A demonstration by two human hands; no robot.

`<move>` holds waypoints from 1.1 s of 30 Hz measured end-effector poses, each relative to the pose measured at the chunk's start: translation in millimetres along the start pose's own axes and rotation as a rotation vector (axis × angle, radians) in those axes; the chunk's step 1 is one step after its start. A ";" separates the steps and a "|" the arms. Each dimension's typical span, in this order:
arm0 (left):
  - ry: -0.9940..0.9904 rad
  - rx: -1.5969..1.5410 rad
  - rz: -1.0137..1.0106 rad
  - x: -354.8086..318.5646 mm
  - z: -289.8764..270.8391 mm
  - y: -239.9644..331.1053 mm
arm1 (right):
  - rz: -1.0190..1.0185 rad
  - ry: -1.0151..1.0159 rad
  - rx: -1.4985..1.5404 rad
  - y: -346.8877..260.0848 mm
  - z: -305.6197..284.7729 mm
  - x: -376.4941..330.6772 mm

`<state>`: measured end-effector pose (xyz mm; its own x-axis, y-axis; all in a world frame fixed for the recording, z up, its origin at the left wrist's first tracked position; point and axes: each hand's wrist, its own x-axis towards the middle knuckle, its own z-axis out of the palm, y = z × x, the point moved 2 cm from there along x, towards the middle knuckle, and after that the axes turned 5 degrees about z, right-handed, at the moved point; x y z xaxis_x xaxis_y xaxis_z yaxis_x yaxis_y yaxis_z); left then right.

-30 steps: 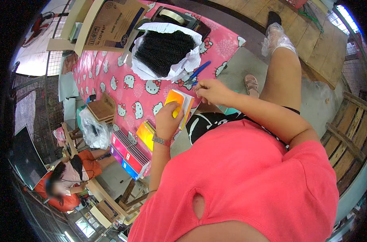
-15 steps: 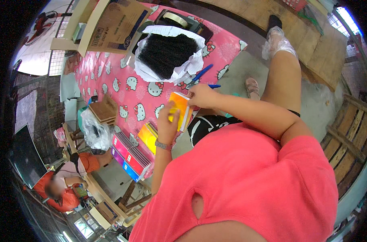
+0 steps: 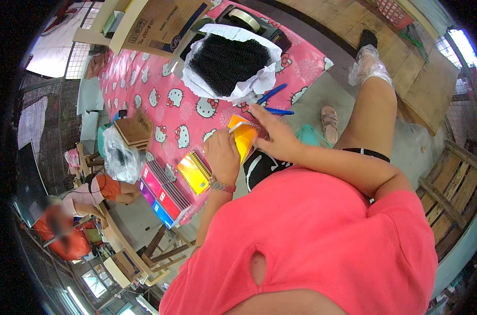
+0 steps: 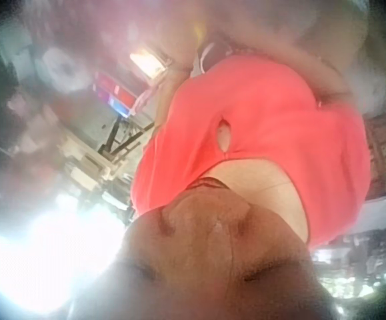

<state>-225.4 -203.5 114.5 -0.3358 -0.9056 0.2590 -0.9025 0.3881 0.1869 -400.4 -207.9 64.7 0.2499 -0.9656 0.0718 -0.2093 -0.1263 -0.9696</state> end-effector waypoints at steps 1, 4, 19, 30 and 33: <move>0.009 0.080 -0.006 1.7 2.9 1.4 | 0.002 -0.001 -0.001 -1.8 5.1 -5.5; 0.046 0.126 0.003 3.3 13.0 2.0 | 0.000 -0.210 0.087 -4.4 18.0 -11.2; 0.050 -0.059 0.094 -6.0 -1.3 -3.2 | -0.363 -0.127 -0.390 -23.3 -31.9 35.1; 0.078 -0.062 0.057 -9.3 0.5 -4.9 | -0.515 -0.143 -0.398 -24.4 -19.6 32.7; 0.090 -0.076 0.083 -6.4 -5.6 -0.1 | -0.441 -0.068 -0.254 -24.1 -22.2 35.7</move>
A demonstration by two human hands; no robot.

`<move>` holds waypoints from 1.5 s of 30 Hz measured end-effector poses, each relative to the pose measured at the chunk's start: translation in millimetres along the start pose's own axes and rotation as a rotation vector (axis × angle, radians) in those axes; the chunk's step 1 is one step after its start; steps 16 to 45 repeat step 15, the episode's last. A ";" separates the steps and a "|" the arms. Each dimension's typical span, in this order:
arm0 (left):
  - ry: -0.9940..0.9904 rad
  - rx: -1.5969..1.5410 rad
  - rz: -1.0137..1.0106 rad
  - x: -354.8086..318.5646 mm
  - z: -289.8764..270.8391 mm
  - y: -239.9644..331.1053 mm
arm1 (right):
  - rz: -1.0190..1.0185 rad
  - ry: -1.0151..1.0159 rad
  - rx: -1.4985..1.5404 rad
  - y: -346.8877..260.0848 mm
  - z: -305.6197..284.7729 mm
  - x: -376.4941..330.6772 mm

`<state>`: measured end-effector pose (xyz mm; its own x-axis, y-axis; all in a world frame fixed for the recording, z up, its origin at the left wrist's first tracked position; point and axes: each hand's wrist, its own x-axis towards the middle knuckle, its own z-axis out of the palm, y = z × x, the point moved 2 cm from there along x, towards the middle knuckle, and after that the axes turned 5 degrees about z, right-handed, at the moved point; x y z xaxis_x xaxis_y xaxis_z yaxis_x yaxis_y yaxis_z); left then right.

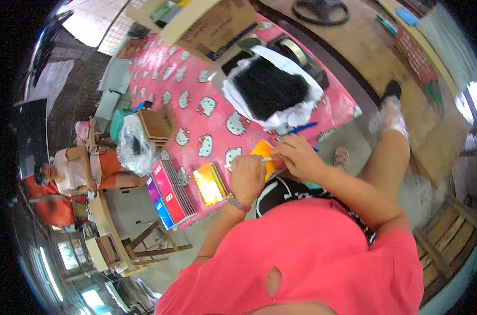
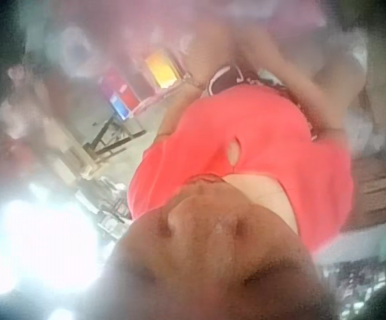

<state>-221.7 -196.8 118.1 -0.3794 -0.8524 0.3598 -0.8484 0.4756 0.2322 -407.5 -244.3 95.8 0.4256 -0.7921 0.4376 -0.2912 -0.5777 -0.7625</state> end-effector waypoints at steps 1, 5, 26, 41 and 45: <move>-0.031 0.000 -0.019 -0.6 -0.2 0.9 | 0.017 -0.051 0.014 1.4 0.5 -0.5; 0.013 0.004 -0.025 0.4 1.1 0.4 | 0.054 -0.134 0.050 2.8 -1.4 4.5; 0.022 -0.013 -0.032 7.6 7.8 11.3 | 0.216 -0.280 -0.047 -10.4 -10.1 -1.1; 0.022 -0.013 -0.032 7.6 7.8 11.3 | 0.216 -0.280 -0.047 -10.4 -10.1 -1.1; 0.022 -0.013 -0.032 7.6 7.8 11.3 | 0.216 -0.280 -0.047 -10.4 -10.1 -1.1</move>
